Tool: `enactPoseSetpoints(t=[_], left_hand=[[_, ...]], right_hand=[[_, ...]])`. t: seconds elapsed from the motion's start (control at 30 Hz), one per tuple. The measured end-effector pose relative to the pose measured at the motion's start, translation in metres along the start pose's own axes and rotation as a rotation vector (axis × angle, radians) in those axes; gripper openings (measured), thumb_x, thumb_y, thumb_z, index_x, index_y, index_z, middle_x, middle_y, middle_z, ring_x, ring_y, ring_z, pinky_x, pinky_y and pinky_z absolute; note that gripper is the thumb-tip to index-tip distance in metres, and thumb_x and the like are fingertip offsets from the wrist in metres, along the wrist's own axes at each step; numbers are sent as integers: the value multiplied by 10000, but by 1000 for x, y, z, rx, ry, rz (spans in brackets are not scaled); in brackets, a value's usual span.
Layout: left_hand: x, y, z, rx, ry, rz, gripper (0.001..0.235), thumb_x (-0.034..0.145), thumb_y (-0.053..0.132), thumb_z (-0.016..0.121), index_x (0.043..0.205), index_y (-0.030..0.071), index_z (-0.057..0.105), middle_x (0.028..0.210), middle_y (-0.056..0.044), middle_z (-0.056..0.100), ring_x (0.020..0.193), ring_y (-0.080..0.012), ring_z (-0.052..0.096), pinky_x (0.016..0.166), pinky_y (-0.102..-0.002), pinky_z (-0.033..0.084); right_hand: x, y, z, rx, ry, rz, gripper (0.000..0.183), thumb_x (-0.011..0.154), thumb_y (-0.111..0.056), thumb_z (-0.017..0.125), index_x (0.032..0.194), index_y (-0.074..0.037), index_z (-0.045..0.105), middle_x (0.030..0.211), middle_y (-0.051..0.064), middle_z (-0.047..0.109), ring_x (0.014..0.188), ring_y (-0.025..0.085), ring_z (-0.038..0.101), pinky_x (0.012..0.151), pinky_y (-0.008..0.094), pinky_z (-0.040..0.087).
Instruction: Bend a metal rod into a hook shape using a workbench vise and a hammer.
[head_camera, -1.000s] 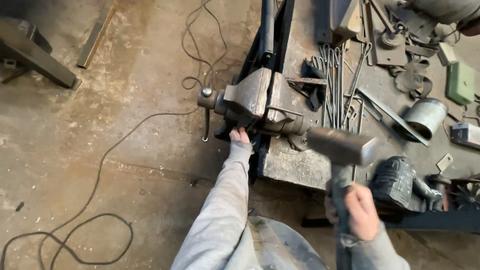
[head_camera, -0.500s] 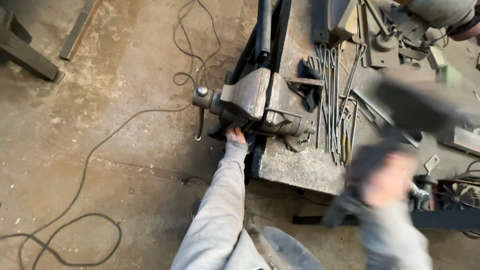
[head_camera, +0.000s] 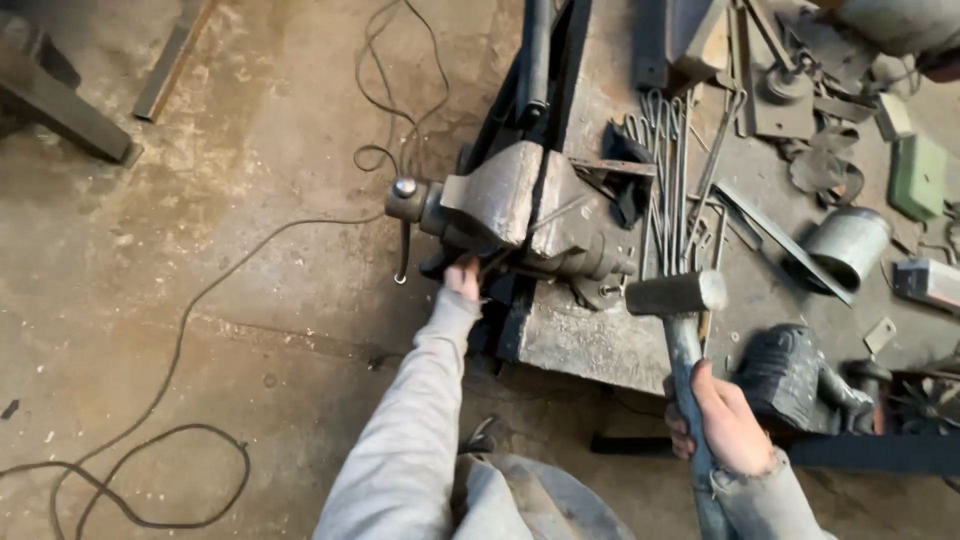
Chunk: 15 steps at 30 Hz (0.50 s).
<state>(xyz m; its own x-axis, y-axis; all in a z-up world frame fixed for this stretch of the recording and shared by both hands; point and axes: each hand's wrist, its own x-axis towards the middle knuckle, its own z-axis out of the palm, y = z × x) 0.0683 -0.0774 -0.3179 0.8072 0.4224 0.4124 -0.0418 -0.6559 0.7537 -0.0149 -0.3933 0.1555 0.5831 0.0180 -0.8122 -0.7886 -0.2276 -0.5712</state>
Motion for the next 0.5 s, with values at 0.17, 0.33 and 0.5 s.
enactPoseSetpoints(t=[0.17,0.33,0.5], left_hand=[[18,65,-116,-284,17,-20,272,1033,205,596,1215,17,673,1074,-205,679,961,-365,633,841,-412,525],[9,73,-96,-556,-9,-306,371,1008,343,615,1083,-16,675,913,-195,698,810,-308,639,773,-388,522],[-4,63,-34,-561,129,-406,474,1033,397,525,937,-47,660,815,-225,661,749,-362,612,705,-453,477]], right_hand=[[-10,1,-2,-55,-115,-165,574,988,-566,362,937,-29,556,606,90,482,436,200,447,421,369,417],[-4,12,13,-64,-83,-174,497,999,-502,418,984,-20,537,640,92,494,471,192,458,434,358,406],[-4,36,18,-142,-67,-166,493,1007,-473,444,994,8,548,650,118,515,486,199,471,440,347,406]])
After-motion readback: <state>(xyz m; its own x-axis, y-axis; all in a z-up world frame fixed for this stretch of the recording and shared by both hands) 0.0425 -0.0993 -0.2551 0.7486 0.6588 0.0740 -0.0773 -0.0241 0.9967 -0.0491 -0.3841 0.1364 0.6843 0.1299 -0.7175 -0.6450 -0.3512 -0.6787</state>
